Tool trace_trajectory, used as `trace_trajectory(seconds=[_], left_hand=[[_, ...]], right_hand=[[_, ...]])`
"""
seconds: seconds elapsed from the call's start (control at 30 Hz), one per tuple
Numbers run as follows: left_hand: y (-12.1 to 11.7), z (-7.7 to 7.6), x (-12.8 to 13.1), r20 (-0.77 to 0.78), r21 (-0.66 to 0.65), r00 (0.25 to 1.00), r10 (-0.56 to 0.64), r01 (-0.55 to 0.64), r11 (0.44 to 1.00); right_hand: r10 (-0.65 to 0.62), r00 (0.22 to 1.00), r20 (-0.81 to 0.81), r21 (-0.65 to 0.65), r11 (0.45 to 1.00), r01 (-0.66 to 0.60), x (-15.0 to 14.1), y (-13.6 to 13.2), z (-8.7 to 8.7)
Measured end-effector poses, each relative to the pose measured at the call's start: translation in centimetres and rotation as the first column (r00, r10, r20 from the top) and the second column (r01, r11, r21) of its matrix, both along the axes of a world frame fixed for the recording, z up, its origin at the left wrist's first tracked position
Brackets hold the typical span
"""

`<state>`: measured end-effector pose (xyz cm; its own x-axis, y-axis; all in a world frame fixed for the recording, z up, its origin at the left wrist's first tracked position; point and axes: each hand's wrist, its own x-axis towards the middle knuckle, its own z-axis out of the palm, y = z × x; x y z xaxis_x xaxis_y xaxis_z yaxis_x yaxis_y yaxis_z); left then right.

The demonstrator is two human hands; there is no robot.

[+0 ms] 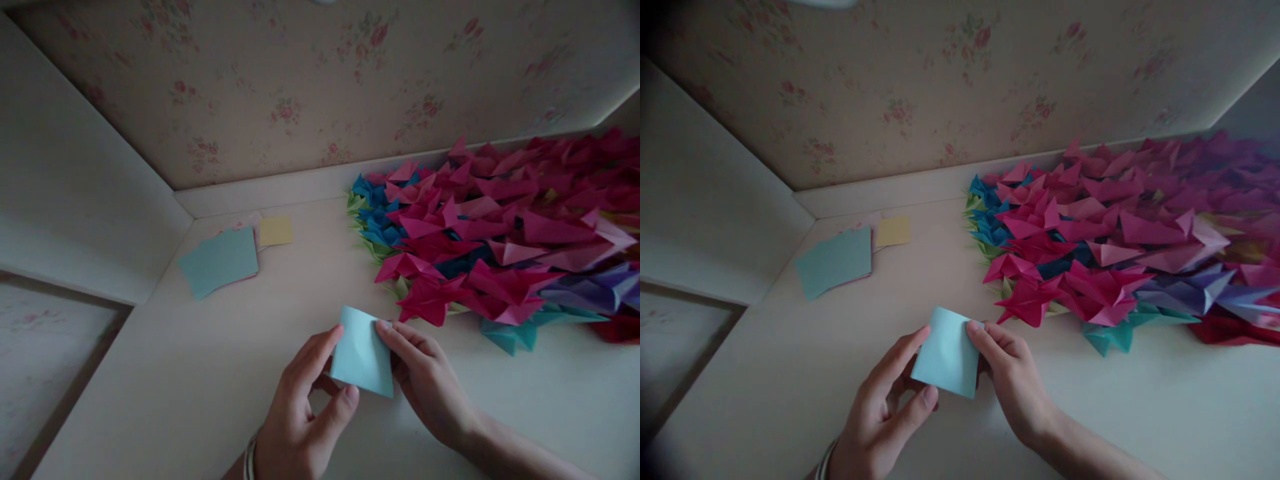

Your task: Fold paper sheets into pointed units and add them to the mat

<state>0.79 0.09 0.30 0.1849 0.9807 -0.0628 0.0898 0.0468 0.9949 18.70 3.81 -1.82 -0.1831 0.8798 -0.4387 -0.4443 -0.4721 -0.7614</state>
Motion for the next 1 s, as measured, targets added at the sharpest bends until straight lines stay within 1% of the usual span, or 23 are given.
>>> trace_trajectory(seconds=[0.2, 0.33, 0.43, 0.5, 0.57, 0.63, 0.77, 1.0], left_hand=[[0.49, -0.06, -0.02, -0.010, -0.049, 0.998, 0.059, -0.060, 0.997], [0.86, -0.08, -0.15, -0.041, -0.074, 0.990, 0.136, -0.139, 0.987], [0.68, -0.29, -0.46, -0.032, -0.075, 0.995, 0.091, -0.093, 0.993], [0.45, -0.44, -0.65, -0.033, -0.070, 0.998, 0.046, -0.049, 0.996], [0.33, -0.49, -0.73, -0.036, -0.054, 0.999, 0.024, -0.026, 0.998], [0.36, -0.44, -0.69, -0.019, -0.040, 1.000, 0.014, -0.015, 0.999], [0.56, -0.33, -0.53, 0.022, -0.038, 1.000, 0.017, -0.016, 0.999], [0.56, -0.23, -0.43, 0.033, -0.049, 0.999, -0.015, 0.016, 0.999]], right_hand=[[0.045, 0.998, 0.051, 0.031, 0.998, -0.047, -0.01, -0.19, 0.32], [0.115, 0.987, 0.112, 0.093, 0.988, -0.126, -0.09, -0.41, 0.46], [0.135, 0.982, 0.133, 0.084, 0.986, -0.147, -0.13, -0.50, 0.38], [0.114, 0.988, 0.106, 0.039, 0.992, -0.118, -0.18, -0.44, 0.32], [0.083, 0.995, 0.061, -0.005, 0.997, -0.083, -0.25, -0.33, 0.31], [0.075, 0.997, 0.028, -0.029, 0.997, -0.074, -0.31, -0.24, 0.36], [0.079, 0.996, 0.030, -0.041, 0.996, -0.078, -0.32, -0.30, 0.41], [0.110, 0.994, 0.024, -0.015, 0.994, -0.109, -0.23, -0.36, 0.51]])
